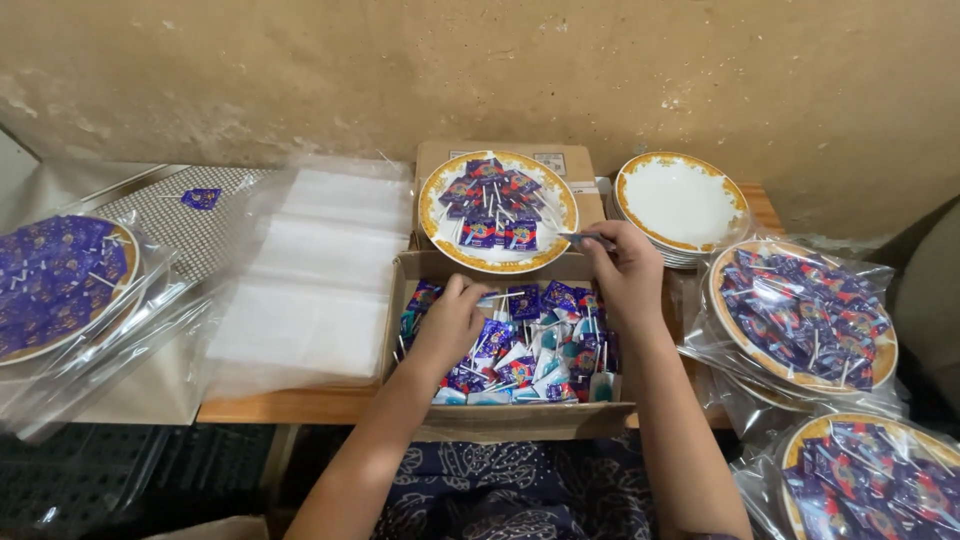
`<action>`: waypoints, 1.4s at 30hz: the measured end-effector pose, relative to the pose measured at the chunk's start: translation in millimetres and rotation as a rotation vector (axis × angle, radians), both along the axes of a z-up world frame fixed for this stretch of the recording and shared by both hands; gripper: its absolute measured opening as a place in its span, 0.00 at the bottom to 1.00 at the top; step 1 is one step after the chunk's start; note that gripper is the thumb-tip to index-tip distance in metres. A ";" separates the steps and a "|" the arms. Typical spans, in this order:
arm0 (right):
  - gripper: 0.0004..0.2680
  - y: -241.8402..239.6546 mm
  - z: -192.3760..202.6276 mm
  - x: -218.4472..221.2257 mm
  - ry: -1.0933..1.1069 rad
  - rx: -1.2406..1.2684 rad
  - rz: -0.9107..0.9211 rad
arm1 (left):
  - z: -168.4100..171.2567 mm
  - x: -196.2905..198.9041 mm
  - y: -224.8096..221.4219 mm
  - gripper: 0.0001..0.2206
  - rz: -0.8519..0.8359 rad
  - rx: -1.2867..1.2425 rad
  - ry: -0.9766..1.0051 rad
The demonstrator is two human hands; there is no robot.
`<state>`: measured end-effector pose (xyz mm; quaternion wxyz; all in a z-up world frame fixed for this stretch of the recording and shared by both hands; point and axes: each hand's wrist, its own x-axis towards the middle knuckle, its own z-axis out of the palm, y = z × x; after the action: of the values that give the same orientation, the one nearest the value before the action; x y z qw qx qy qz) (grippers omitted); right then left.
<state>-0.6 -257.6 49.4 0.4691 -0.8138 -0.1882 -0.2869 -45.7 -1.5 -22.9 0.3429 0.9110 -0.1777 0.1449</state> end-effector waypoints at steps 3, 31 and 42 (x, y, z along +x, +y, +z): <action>0.06 5.7 -19.8 17.1 -0.161 -0.078 -0.025 | -6.6 2.4 1.6 0.17 0.017 0.014 -0.035; 0.14 23.7 -57.0 40.5 -0.162 -0.625 -0.101 | 10.6 -1.9 3.5 0.06 -0.037 -0.272 -0.642; 0.12 17.2 -60.7 35.6 -0.195 -0.455 -0.079 | 22.6 16.1 32.3 0.11 0.195 -0.308 -0.706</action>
<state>35.0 -240.4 -11.3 0.2420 -0.8737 -0.2602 -0.3322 -29.6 30.8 -0.3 0.3779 0.7557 -0.1735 0.5059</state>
